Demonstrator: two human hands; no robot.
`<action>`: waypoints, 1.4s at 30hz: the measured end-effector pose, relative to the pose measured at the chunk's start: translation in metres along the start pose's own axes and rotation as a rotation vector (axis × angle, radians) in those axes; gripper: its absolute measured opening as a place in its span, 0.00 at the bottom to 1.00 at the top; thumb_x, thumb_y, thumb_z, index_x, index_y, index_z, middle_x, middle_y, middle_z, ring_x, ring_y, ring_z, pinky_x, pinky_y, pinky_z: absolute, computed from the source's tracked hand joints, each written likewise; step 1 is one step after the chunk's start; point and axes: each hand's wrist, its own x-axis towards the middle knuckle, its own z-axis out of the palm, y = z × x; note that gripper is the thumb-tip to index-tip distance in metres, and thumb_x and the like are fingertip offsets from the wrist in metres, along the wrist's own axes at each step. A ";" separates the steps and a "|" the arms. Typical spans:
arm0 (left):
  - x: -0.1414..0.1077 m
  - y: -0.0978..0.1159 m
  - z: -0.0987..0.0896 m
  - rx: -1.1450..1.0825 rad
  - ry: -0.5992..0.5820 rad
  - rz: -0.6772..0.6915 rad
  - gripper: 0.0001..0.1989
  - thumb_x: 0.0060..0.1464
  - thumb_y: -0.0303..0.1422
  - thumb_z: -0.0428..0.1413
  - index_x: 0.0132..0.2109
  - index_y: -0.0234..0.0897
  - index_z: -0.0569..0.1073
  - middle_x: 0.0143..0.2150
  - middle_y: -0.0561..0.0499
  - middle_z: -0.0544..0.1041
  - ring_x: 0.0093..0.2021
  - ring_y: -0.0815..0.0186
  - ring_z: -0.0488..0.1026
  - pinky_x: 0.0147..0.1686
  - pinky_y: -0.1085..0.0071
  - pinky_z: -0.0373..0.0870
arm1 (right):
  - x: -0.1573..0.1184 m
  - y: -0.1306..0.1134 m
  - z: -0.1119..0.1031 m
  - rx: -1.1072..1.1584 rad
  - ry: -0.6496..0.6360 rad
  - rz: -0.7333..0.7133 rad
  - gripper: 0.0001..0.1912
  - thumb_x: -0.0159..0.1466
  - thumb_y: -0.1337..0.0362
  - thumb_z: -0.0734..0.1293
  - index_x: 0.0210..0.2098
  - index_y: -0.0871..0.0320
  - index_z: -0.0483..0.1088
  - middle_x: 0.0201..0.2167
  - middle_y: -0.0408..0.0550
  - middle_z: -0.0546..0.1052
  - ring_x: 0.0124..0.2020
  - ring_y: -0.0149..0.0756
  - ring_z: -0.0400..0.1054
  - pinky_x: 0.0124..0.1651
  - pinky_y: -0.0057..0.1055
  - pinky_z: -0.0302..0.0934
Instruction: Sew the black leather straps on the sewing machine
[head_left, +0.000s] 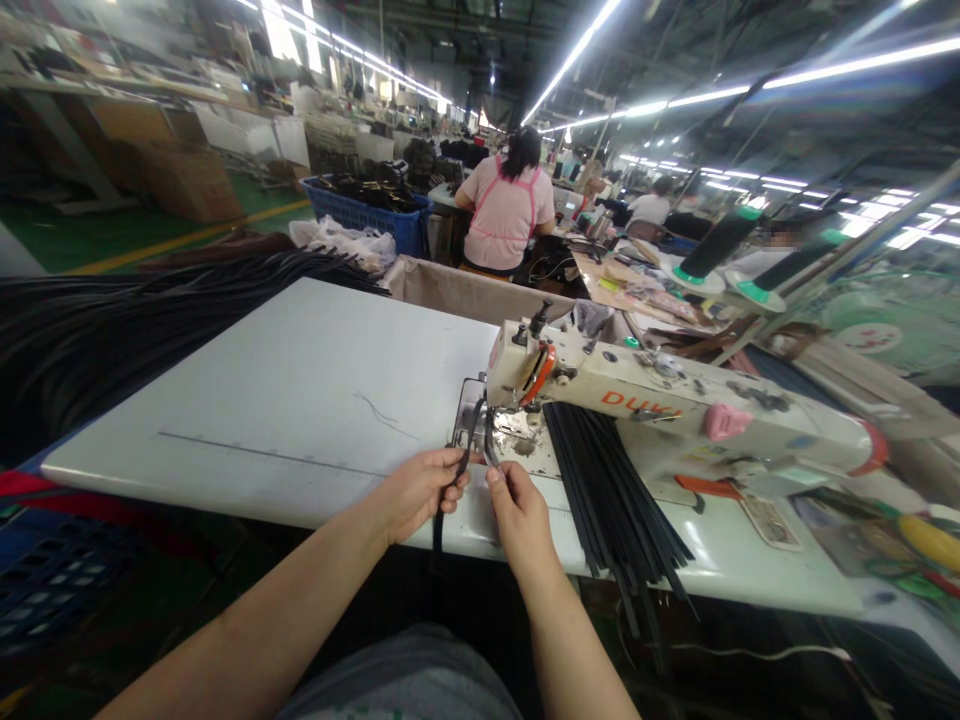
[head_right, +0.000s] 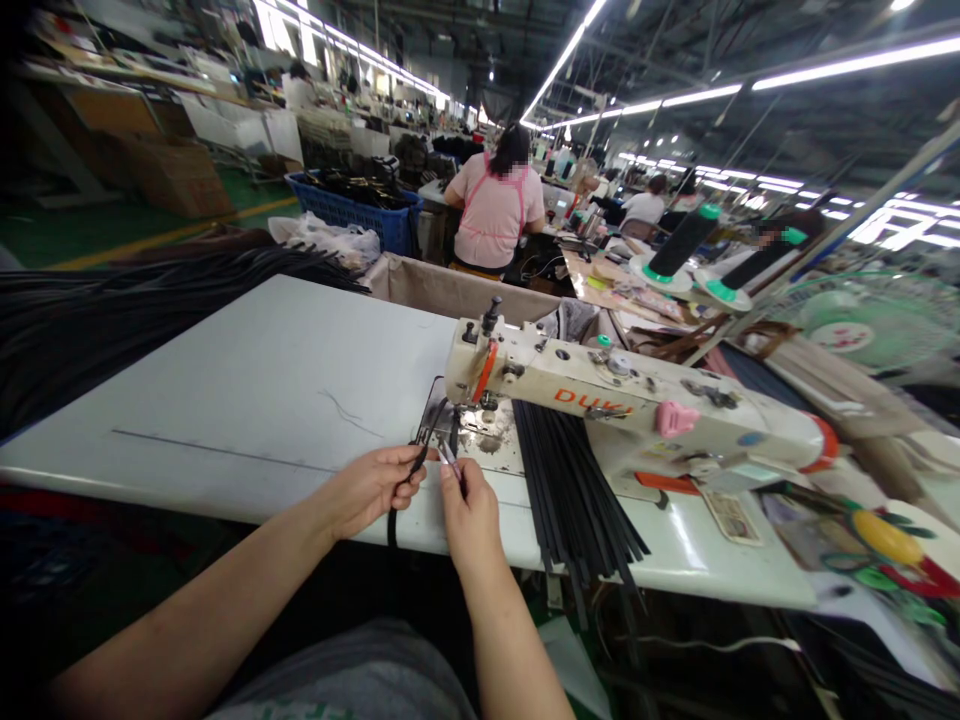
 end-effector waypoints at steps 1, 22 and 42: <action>0.000 0.001 0.001 0.010 -0.005 -0.006 0.16 0.50 0.23 0.62 0.48 0.28 0.80 0.30 0.53 0.68 0.23 0.76 0.60 0.24 0.77 0.50 | -0.002 0.000 -0.001 -0.012 -0.011 -0.013 0.17 0.67 0.47 0.63 0.32 0.53 0.69 0.23 0.39 0.69 0.28 0.36 0.63 0.32 0.31 0.56; 0.001 -0.001 0.001 0.027 -0.134 -0.049 0.28 0.44 0.22 0.59 0.56 0.32 0.79 0.30 0.55 0.64 0.26 0.75 0.58 0.27 0.76 0.48 | -0.003 -0.002 0.001 -0.153 -0.016 -0.067 0.16 0.70 0.51 0.62 0.36 0.51 0.76 0.28 0.43 0.78 0.30 0.40 0.71 0.36 0.32 0.59; 0.000 0.002 -0.004 -0.002 -0.179 -0.081 0.28 0.49 0.23 0.62 0.60 0.35 0.79 0.28 0.55 0.64 0.26 0.74 0.59 0.28 0.74 0.50 | -0.007 -0.008 -0.006 -0.199 -0.036 -0.160 0.16 0.70 0.52 0.62 0.31 0.52 0.74 0.25 0.42 0.75 0.28 0.37 0.68 0.34 0.30 0.56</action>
